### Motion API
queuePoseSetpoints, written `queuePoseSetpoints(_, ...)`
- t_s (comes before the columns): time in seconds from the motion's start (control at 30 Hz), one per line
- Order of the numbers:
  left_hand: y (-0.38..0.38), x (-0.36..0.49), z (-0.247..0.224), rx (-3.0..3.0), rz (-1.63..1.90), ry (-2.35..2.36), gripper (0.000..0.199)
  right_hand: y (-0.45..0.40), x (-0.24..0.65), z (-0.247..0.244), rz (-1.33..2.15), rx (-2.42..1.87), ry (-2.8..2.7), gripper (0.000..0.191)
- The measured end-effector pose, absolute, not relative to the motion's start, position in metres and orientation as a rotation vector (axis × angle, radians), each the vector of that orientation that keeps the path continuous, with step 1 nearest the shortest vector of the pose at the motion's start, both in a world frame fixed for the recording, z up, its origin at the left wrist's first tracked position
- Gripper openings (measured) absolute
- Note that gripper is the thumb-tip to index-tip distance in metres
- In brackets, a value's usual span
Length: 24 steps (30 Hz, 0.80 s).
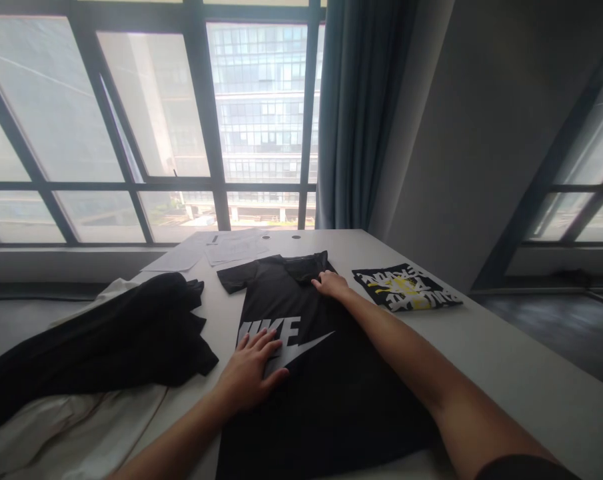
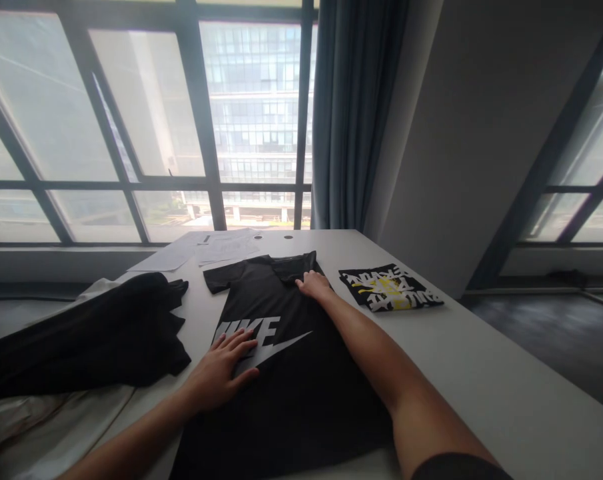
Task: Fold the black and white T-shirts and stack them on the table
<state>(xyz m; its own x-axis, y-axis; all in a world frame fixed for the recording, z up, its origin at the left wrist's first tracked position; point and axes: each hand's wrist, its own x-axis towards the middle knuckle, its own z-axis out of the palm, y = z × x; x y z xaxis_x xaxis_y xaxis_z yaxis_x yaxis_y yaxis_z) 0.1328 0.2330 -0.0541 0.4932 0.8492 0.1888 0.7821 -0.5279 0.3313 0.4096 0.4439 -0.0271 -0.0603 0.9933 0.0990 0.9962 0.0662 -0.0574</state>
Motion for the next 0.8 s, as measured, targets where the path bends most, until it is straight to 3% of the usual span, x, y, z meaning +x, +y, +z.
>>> queuePoseSetpoints(0.27, 0.224, 0.136, -0.046, 2.533, 0.623, 1.485, 0.044, 0.340, 0.469, -0.008, 0.176, -2.129, -2.293, 0.039)
queuePoseSetpoints(0.43, 0.211, 0.139, -0.043, 2.562, 0.668, 1.541, 0.035, 0.287, 0.484, 0.002, 0.631, -2.172, -2.284, 0.053)
queuePoseSetpoints(0.53, 0.205, 0.141, -0.043, 2.525, 0.673, 1.588, 0.035, 0.263, 0.485, 0.010, 0.594, -2.189, -2.406, 0.055)
queuePoseSetpoints(0.7, 0.198, 0.143, -0.041, 2.507, 0.679, 1.608, 0.034, 0.239, 0.474, 0.027, 0.304, -2.317, -2.546, 0.042)
queuePoseSetpoints(0.8, 0.198, 0.143, -0.040, 2.548, 0.671, 1.581, 0.033, 0.227, 0.461, 0.035, 0.315, -2.252, -2.612, 0.039)
